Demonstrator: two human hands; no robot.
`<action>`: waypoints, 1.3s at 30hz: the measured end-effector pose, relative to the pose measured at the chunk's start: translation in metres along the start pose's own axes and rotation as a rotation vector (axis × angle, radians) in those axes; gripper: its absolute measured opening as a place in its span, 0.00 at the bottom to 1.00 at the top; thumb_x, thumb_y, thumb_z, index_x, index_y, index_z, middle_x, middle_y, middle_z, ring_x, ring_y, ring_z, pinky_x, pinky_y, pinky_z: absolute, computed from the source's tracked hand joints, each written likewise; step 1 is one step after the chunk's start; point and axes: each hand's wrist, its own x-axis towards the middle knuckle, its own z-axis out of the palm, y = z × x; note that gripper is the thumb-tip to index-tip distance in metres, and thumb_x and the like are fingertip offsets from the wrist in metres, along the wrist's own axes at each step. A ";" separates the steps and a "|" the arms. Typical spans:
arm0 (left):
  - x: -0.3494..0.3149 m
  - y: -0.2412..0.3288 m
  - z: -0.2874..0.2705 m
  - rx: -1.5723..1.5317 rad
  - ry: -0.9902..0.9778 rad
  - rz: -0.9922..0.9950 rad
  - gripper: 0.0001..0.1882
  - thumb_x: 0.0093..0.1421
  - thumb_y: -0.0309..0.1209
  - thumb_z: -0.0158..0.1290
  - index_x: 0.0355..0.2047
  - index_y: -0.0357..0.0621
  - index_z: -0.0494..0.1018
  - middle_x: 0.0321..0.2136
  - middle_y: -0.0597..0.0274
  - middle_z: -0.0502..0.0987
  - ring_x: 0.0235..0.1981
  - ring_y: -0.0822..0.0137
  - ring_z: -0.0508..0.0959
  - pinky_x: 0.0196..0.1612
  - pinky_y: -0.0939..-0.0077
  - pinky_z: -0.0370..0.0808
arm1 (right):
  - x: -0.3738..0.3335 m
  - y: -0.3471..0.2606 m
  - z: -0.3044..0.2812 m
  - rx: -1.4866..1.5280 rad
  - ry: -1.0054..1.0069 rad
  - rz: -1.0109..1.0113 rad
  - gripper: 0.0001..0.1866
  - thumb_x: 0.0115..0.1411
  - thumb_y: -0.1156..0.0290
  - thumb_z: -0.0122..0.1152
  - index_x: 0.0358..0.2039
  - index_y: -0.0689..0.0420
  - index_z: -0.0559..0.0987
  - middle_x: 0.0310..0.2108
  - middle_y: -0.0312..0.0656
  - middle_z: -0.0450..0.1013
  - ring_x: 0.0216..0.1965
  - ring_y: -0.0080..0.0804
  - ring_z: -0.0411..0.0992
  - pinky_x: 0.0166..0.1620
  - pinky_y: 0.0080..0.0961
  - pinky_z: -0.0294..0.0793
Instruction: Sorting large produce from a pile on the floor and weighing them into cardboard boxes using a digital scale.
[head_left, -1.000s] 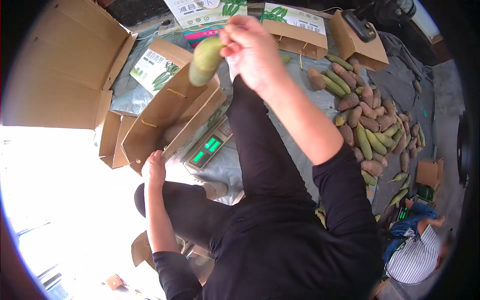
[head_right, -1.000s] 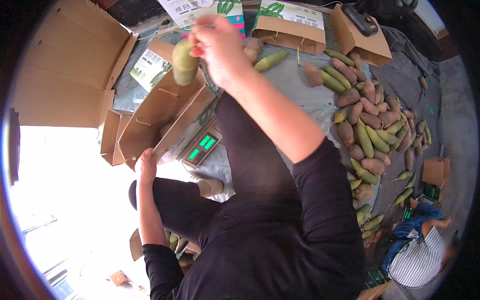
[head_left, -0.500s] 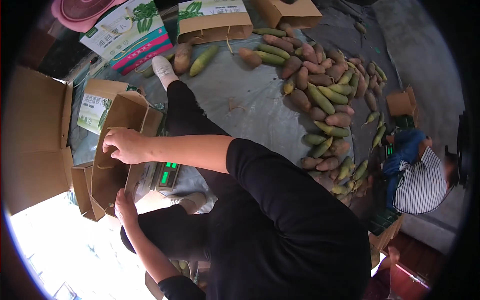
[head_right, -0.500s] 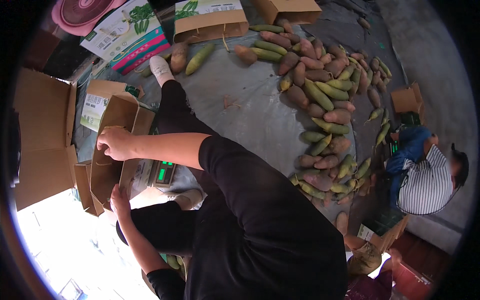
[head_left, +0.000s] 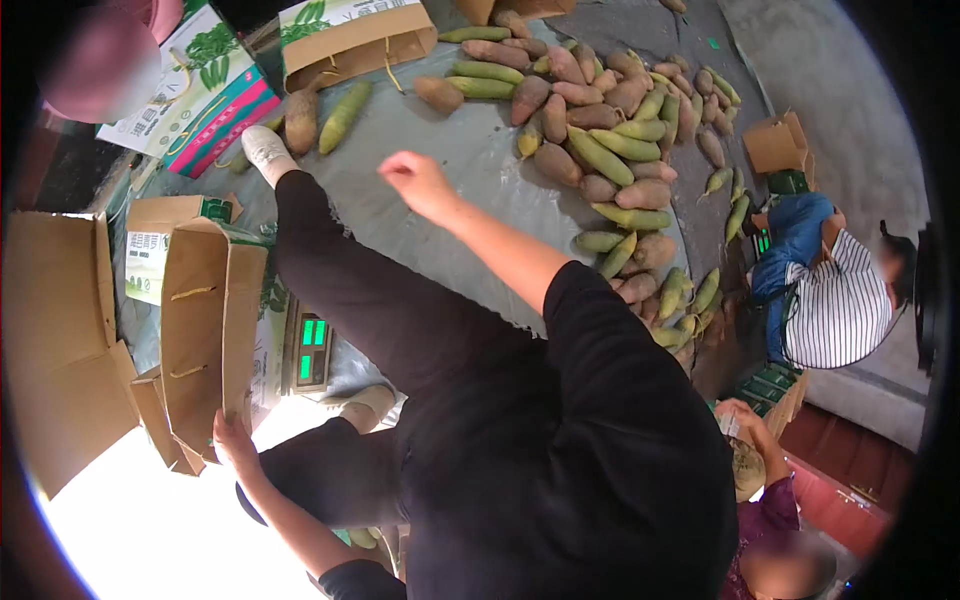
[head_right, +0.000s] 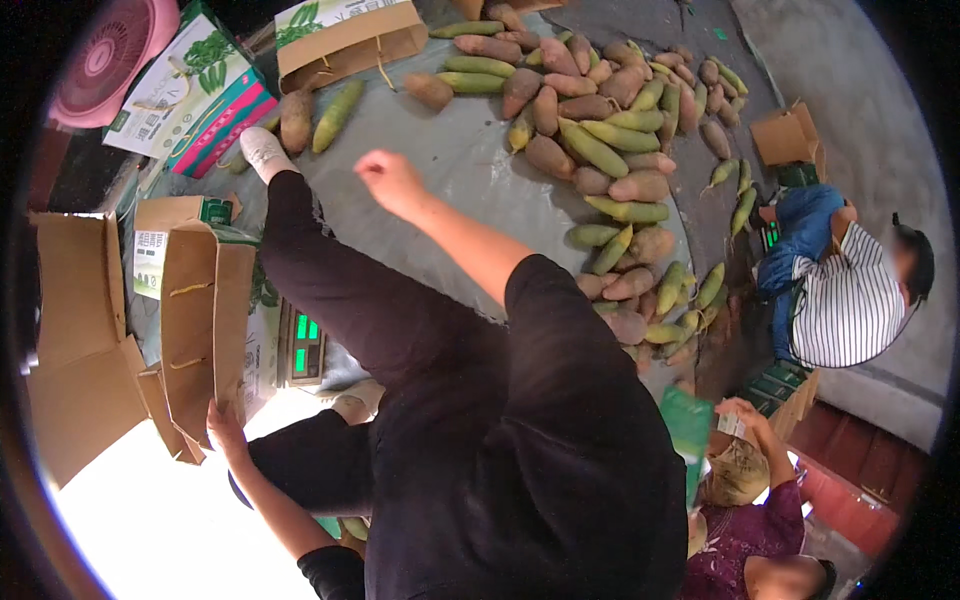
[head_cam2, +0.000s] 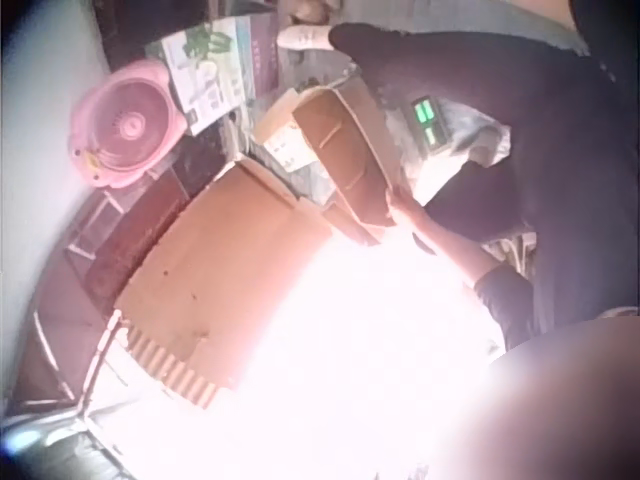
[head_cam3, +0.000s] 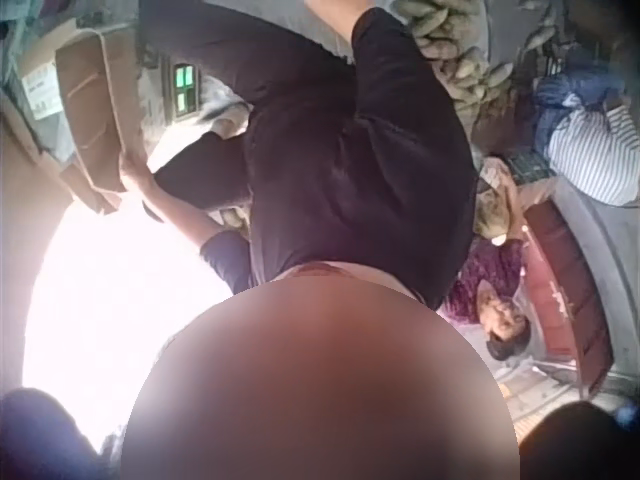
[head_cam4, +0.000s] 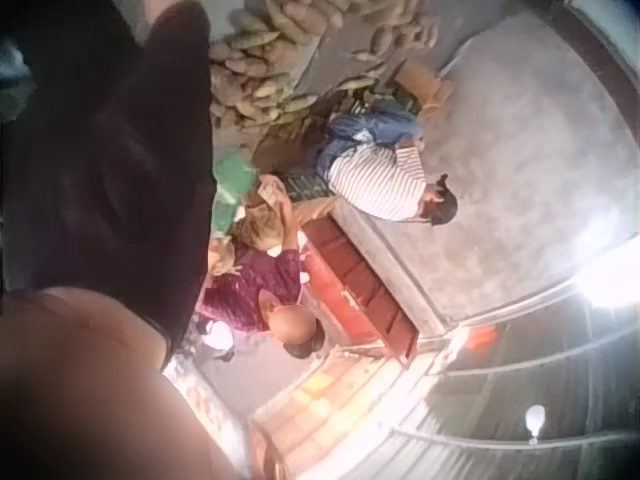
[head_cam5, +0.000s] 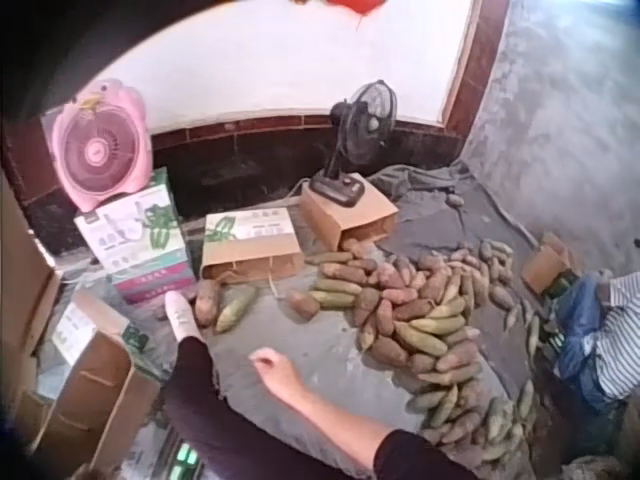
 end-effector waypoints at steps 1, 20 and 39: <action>-0.002 -0.005 -0.002 -0.024 0.008 -0.019 0.12 0.54 0.25 0.49 0.38 0.32 0.69 0.32 0.44 0.74 0.34 0.47 0.74 0.37 0.61 0.70 | -0.011 0.024 -0.013 -0.074 0.000 0.085 0.06 0.52 0.72 0.55 0.29 0.58 0.78 0.27 0.42 0.75 0.30 0.31 0.73 0.34 0.26 0.71; 0.018 -0.019 0.024 -0.130 -0.156 -0.113 0.20 0.56 0.28 0.49 0.47 0.29 0.66 0.38 0.40 0.73 0.39 0.49 0.74 0.42 0.64 0.70 | -0.266 0.271 -0.206 -1.172 -0.830 0.455 0.11 0.50 0.68 0.48 0.27 0.56 0.79 0.31 0.50 0.74 0.36 0.48 0.71 0.40 0.40 0.71; 0.005 -0.026 0.013 -0.114 -0.046 -0.076 0.14 0.56 0.27 0.49 0.42 0.34 0.69 0.32 0.46 0.75 0.34 0.52 0.75 0.38 0.64 0.70 | -0.091 0.151 0.000 -0.489 -0.591 0.355 0.11 0.50 0.65 0.52 0.34 0.52 0.77 0.34 0.45 0.75 0.38 0.44 0.72 0.40 0.36 0.70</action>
